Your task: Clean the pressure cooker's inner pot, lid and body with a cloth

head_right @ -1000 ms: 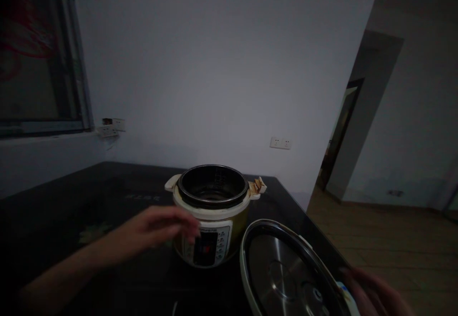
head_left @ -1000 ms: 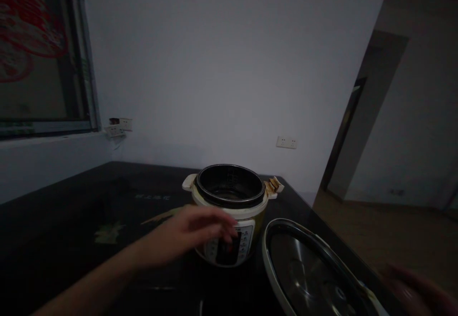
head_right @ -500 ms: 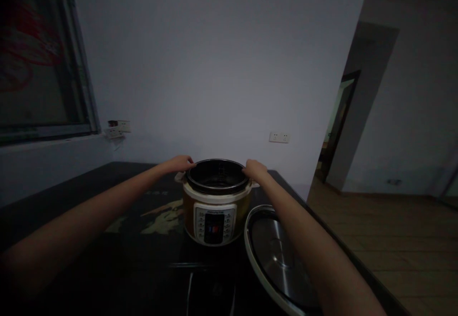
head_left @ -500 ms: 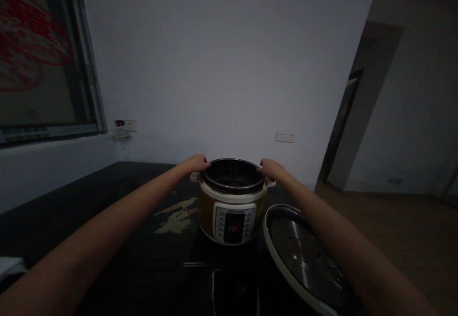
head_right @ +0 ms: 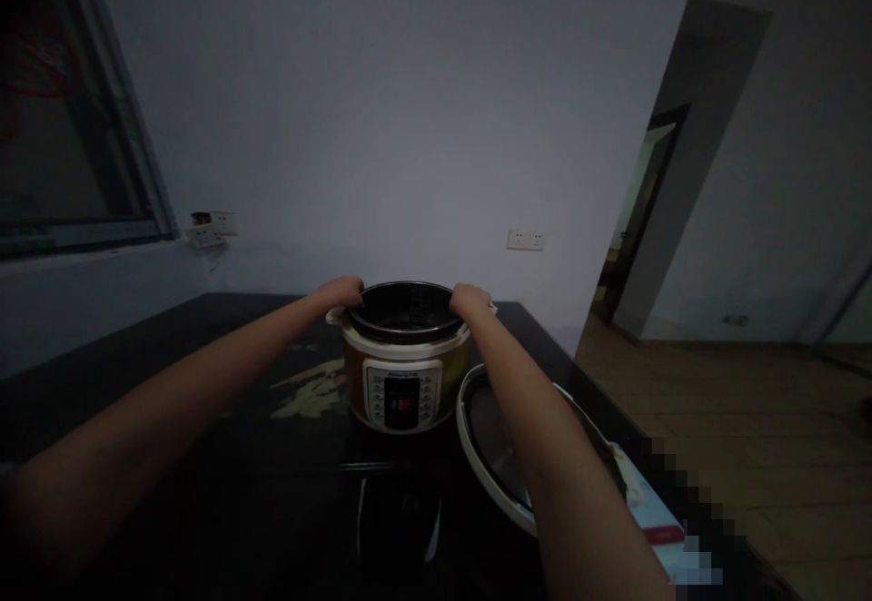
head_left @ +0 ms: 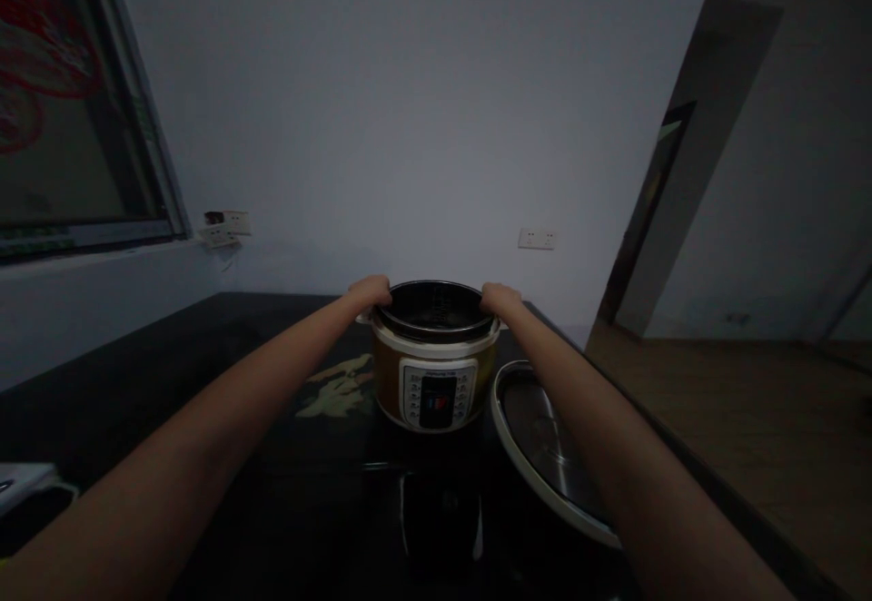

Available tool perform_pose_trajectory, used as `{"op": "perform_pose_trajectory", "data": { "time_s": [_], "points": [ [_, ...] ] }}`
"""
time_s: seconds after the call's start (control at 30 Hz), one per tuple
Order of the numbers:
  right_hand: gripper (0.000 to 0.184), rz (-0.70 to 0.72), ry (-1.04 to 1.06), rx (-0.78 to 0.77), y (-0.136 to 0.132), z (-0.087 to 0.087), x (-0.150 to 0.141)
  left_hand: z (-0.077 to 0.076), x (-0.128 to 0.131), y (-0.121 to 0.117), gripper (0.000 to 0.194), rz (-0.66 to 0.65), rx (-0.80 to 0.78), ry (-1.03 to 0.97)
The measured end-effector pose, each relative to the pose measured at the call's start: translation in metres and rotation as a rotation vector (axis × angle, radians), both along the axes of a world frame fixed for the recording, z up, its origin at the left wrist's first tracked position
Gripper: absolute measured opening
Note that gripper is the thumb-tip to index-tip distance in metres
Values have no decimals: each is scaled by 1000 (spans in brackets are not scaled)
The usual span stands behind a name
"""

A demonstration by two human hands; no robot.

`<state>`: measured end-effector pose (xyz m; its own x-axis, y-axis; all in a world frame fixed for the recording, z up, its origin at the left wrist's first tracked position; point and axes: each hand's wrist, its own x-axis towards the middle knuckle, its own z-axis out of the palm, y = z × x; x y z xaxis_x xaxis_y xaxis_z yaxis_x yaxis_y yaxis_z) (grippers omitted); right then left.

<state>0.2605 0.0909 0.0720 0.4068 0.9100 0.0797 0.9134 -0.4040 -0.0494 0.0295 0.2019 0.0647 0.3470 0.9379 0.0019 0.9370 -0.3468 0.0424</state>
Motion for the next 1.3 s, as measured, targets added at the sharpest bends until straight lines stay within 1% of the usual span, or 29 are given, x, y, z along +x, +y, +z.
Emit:
{"op": "perform_pose_trajectory", "data": {
  "time_s": [0.2,0.37,0.43,0.53,0.7,0.8,0.87,0.97,1.0,1.03,1.07,1.17,1.23,1.3],
  "points": [
    [35,-10,9,39,0,6,0,6,-2,8,34,-39,-11,-30],
    [35,-27,32,74,0,19,3,19,-4,4,34,-56,-4,-65],
    [35,-37,46,94,0,27,5,28,-5,1,34,-53,7,-83],
    [34,-45,66,139,-1,43,7,46,-7,-3,33,-45,48,-124],
    [29,-14,96,289,-10,79,12,82,-12,-17,31,-49,197,-246],
    [27,43,122,411,-24,102,13,105,-18,-33,35,-55,309,-354],
    [32,88,140,491,-37,117,8,120,-25,-46,43,-51,374,-418],
    [40,157,209,637,-64,136,-9,141,-41,-70,46,-65,449,-515],
    [39,184,289,742,-73,140,-16,147,-48,-79,45,-87,463,-573],
    [37,209,326,770,-81,143,-23,153,-56,-88,44,-115,461,-625],
    [37,229,360,803,-89,145,-29,158,-64,-98,43,-135,447,-667],
    [49,298,526,913,-107,144,-49,168,-93,-129,40,-149,428,-732],
    [55,401,668,987,-116,136,-63,168,-115,-150,40,-138,474,-733],
    [53,541,761,1009,-125,125,-78,162,-137,-170,41,-123,522,-705]
  ]
}}
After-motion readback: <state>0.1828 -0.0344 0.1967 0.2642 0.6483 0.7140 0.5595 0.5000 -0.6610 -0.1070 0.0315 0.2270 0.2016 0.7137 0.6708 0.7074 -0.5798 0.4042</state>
